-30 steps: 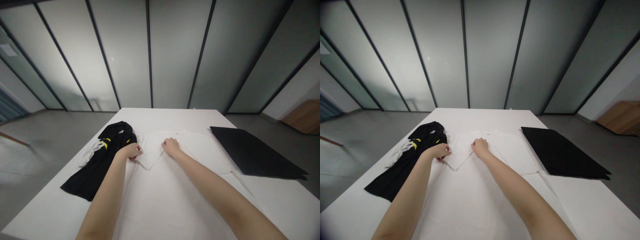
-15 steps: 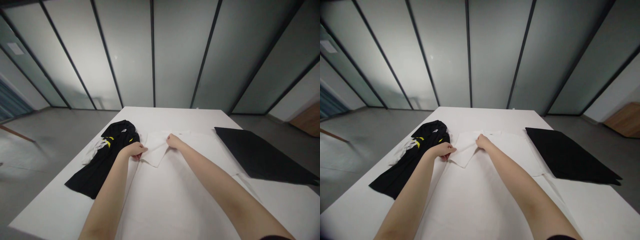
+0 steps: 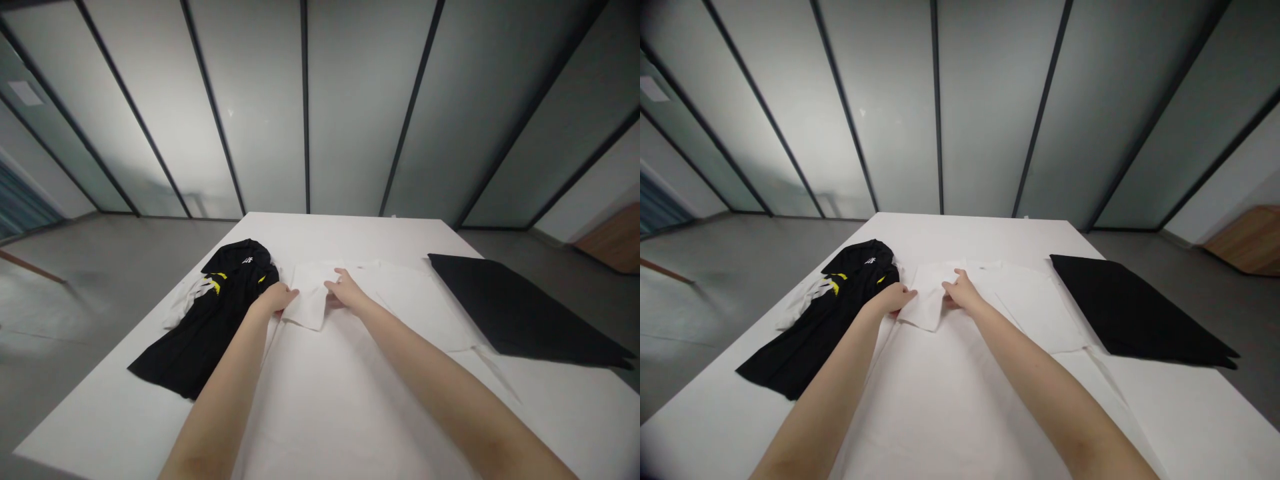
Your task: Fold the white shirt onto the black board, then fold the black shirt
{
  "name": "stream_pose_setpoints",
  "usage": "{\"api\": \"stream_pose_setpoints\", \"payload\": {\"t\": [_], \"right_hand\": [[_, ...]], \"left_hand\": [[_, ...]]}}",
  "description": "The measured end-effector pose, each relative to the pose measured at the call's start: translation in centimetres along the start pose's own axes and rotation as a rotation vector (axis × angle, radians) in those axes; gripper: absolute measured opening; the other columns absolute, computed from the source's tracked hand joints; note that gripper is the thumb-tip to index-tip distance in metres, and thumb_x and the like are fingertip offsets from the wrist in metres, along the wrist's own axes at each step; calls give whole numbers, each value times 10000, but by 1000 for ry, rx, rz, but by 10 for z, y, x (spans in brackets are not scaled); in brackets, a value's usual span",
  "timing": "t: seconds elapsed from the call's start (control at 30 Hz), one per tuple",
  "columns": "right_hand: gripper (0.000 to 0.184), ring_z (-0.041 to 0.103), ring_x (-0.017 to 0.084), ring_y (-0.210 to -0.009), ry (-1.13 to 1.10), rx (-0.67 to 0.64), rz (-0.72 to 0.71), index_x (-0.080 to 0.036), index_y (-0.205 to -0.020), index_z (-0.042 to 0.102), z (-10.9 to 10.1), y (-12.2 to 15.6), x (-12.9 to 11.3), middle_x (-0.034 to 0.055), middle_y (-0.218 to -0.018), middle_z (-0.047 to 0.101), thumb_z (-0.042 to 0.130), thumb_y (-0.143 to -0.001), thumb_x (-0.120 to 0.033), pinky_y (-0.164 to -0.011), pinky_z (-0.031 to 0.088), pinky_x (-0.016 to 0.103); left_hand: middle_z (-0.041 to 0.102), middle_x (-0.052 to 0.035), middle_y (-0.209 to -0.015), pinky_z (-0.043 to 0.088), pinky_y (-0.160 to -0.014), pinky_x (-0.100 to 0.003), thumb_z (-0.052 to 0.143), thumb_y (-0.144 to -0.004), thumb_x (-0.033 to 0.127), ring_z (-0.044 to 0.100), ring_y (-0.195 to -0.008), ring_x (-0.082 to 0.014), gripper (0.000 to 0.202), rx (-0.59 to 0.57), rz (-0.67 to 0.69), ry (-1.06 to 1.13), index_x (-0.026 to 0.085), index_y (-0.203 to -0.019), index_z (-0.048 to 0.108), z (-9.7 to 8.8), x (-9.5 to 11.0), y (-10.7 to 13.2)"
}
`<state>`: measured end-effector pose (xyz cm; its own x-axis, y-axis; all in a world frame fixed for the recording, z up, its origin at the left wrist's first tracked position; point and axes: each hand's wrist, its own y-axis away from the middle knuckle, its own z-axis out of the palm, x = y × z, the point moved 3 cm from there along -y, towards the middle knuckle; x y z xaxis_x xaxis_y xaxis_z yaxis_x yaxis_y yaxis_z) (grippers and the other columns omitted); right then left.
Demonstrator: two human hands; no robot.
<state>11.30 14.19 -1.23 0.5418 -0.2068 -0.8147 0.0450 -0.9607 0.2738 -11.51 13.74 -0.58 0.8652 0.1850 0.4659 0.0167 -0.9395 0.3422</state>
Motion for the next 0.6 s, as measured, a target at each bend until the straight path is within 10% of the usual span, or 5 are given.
{"api": "stream_pose_setpoints", "payload": {"t": [0.13, 0.3, 0.6], "right_hand": [[849, 704, 189, -785, 86, -14, -147, -225, -1651, 246, 10, 26, 0, 26, -941, 737, 694, -960, -432, -700, 506, 264], [787, 704, 216, -856, 303, -161, -315, -223, -1552, 509, 26, 56, 0, 38, -967, 762, 802, -826, -301, -742, 472, 276], [466, 707, 176, -717, 209, -353, -199, -185, -1384, 669, 39, 77, 1, 39, -890, 797, 626, -921, -222, -642, 451, 255]], "left_hand": [[790, -157, -879, 542, -727, -283, 655, -923, 301, 774, -838, -267, 197, 106, 29, -29, 135, -892, 756, 3, 2, -5], [758, -106, -772, 520, -611, -278, 689, -906, 283, 720, -642, -222, 173, 80, 33, 16, 124, -916, 756, 5, -8, -9], [747, -65, -773, 514, -528, -269, 700, -892, 258, 673, -544, -187, 227, 75, 7, 30, 134, -1083, 716, 4, -13, -12]]}}
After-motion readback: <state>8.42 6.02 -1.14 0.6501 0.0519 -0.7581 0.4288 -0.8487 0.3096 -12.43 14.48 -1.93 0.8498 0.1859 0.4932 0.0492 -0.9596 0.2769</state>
